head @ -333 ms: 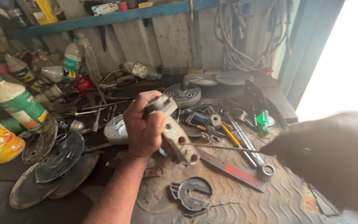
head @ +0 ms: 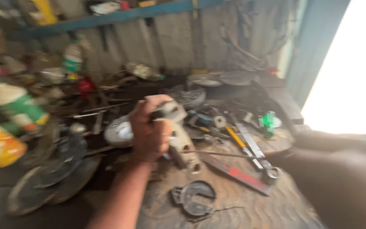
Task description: The person holds a metal engine casing and uses a metal file to smooth its edges and internal surfaces. They rotate the part to access different areas and continue filing throughout the clip.
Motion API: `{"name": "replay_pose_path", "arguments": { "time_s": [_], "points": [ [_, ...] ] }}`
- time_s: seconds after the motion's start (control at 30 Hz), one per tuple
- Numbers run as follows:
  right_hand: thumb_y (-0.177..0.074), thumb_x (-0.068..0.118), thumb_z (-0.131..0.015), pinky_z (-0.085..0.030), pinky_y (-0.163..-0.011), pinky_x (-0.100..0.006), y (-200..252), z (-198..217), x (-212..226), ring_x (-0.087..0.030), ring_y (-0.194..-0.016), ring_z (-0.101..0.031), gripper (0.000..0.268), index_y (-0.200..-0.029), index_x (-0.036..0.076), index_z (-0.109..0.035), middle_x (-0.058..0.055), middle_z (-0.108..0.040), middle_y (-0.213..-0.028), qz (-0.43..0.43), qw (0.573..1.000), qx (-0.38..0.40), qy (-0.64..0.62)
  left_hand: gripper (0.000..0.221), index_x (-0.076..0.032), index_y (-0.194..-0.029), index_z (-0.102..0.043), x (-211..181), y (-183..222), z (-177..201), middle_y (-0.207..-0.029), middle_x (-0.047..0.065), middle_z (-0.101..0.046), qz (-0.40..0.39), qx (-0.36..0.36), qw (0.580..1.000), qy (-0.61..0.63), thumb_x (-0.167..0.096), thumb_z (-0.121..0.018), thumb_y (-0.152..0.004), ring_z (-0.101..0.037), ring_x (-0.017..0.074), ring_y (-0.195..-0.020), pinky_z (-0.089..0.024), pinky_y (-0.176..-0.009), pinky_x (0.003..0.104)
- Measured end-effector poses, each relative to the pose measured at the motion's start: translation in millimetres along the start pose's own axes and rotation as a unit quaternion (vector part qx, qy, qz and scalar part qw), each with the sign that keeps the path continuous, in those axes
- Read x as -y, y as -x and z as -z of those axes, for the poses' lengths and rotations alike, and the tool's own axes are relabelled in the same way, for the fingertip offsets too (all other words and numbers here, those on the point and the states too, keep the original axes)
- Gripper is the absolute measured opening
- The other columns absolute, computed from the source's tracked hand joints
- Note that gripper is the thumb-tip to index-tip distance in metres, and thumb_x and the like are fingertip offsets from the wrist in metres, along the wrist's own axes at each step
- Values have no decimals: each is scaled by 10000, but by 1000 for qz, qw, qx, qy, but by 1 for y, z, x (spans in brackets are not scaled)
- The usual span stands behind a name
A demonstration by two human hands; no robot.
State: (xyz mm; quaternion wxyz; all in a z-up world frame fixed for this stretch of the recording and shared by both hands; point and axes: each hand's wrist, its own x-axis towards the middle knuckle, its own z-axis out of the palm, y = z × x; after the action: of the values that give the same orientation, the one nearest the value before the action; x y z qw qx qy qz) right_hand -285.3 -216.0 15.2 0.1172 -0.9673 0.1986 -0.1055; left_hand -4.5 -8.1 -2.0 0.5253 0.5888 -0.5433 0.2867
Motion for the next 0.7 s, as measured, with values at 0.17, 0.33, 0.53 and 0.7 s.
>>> {"name": "replay_pose_path", "arguments": {
  "time_s": [0.17, 0.33, 0.53, 0.7],
  "points": [
    [-908, 247, -711, -584, -805, -239, -19, -27, 14, -42, -843, -736, 319, -1186, 383, -785, 103, -775, -966, 29, 999, 19, 40, 643, -19, -1142, -659, 10, 4, 16, -862, 73, -649, 82, -30, 995, 52, -623, -515, -974, -597, 154, -705, -498, -720, 314],
    [-897, 245, -702, -581, -816, -267, -34, -37, 11, -58, -863, -729, 361, -1238, 354, -748, 98, -761, -1016, 3, 995, 39, 91, 590, -13, -1188, -625, 24, 1, 17, -999, 88, -693, 65, -42, 991, 109, -572, -527, -1027, -668, 171, -850, -564, -804, 312],
    [-885, 242, -691, -578, -829, -300, -48, -40, 13, -76, -886, -721, 423, -1301, 319, -704, 93, -744, -1076, -5, 993, 50, 107, 586, -35, -1181, -634, 19, -1, 16, -995, 72, -700, 46, -28, 997, 58, -590, -523, -1027, -674, 165, -877, -556, -820, 322],
    [-875, 240, -682, -575, -840, -327, -61, -30, 38, -92, -906, -714, 481, -1353, 290, -667, 88, -730, -1127, -17, 993, 53, 100, 654, -57, -1190, -654, 4, -1, 15, -885, 48, -665, 15, -14, 1000, 13, -673, -535, -1008, -631, 149, -778, -504, -726, 300]
  ]
}}
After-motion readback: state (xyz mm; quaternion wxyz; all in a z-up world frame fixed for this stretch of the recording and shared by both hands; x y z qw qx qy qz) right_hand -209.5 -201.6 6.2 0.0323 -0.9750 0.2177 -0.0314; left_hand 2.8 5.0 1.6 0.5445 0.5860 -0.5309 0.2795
